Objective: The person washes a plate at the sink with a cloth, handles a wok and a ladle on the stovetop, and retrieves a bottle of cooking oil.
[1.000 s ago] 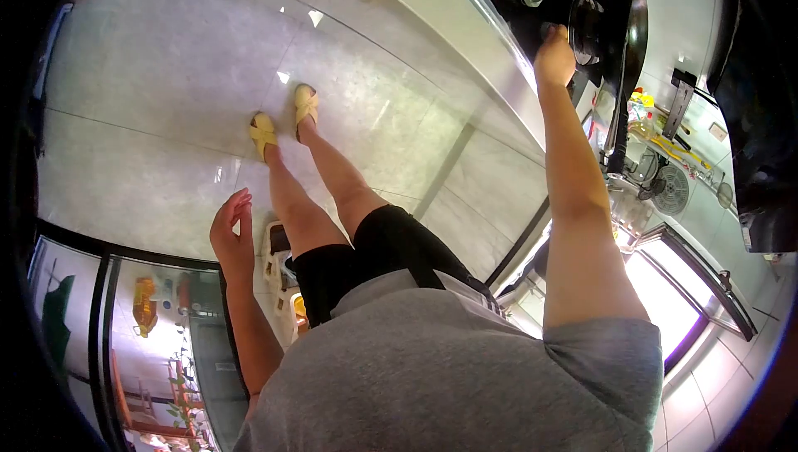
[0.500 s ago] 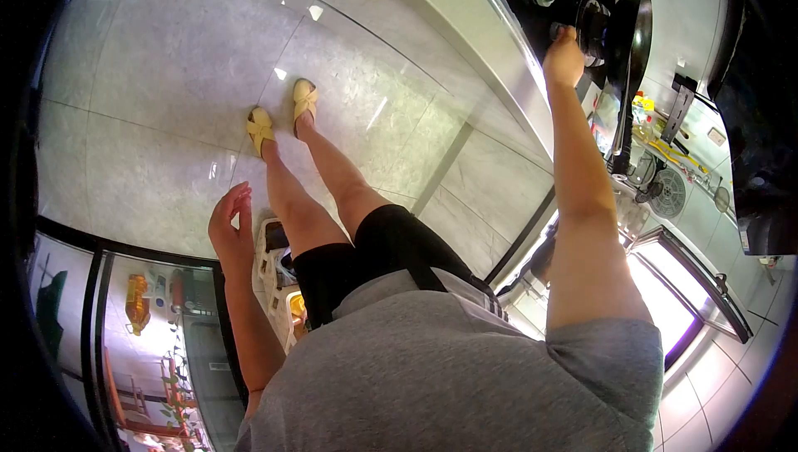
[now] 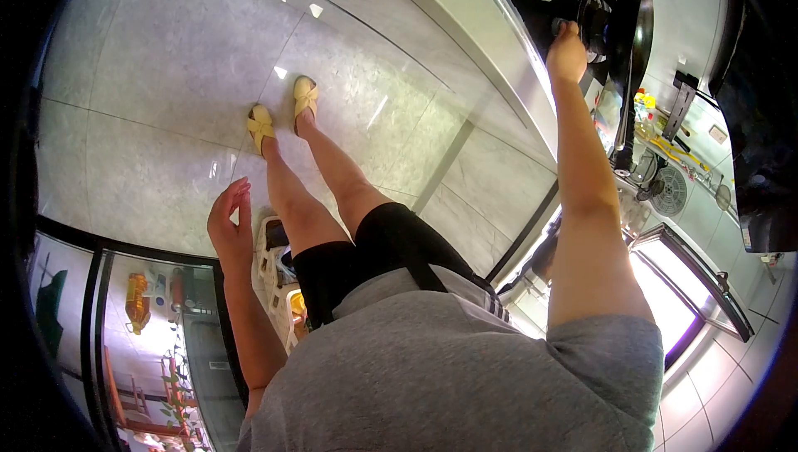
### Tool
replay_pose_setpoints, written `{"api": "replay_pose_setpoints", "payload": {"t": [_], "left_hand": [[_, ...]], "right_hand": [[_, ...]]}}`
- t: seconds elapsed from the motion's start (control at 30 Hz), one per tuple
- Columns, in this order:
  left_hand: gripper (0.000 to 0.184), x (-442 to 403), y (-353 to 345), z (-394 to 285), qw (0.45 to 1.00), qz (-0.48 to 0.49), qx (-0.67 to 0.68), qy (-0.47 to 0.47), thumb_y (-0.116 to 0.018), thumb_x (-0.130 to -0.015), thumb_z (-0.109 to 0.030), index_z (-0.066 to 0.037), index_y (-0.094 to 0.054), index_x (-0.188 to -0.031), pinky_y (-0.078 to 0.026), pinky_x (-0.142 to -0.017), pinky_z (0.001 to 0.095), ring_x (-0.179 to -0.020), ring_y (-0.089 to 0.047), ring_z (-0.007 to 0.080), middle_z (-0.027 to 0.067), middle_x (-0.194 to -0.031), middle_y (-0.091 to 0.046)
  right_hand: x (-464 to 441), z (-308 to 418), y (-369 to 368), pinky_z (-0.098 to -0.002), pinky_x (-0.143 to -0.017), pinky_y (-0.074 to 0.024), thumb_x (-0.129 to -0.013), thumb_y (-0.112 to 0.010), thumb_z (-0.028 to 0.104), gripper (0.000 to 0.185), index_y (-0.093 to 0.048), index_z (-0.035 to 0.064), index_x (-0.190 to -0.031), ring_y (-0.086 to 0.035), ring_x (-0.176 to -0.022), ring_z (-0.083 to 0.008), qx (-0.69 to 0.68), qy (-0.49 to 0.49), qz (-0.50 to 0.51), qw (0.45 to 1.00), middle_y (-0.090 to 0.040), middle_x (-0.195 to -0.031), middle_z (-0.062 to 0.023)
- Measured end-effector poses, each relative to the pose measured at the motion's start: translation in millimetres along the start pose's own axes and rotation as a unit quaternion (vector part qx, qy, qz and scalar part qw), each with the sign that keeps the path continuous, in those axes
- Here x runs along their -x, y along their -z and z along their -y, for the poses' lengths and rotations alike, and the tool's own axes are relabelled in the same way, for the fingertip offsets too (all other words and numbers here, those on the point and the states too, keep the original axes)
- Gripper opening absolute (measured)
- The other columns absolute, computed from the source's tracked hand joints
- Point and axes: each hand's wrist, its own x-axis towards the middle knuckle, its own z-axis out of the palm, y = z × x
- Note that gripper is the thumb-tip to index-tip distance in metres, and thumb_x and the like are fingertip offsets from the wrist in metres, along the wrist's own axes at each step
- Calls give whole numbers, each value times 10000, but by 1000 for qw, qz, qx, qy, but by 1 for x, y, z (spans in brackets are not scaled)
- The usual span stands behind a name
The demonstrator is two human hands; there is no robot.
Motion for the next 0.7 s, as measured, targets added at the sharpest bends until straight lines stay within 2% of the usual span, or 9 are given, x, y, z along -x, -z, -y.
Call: {"api": "replay_pose_setpoints", "payload": {"t": [0.2, 0.27, 0.7], "left_hand": [[233, -2, -1, 0, 1000, -2, -11, -16, -561, -926, -18, -21, -635, -1147, -515, -846, 311, -946, -666, 218, 129, -1052, -677], [230, -3, -2, -1, 1000, -16, 4, -17, -564, -902, -23, -26, -646, -1117, -501, -835, 351, -917, -664, 277, 146, -1004, -680], [234, -2, 5, -8, 1000, -18, 0, -10, -561, -909, -37, -28, -644, -1128, -495, -839, 349, -921, -659, 277, 148, -1008, -676]], "right_hand": [[0, -2, -2, -570, -719, -483, -1024, -334, 346, 339, -516, 61, -1034, -633, -839, -472, -5, 18, -21, 1000, -667, -871, -257], [1, 0, 1, -565, -728, -485, -1023, -336, 349, 345, -523, 60, -1048, -634, -853, -470, 3, 3, -4, 1000, -668, -885, -257], [0, -1, 5, -551, -755, -495, -1025, -336, 348, 353, -518, 54, -1095, -635, -885, -468, 7, 0, 16, 1000, -671, -931, -263]]}}
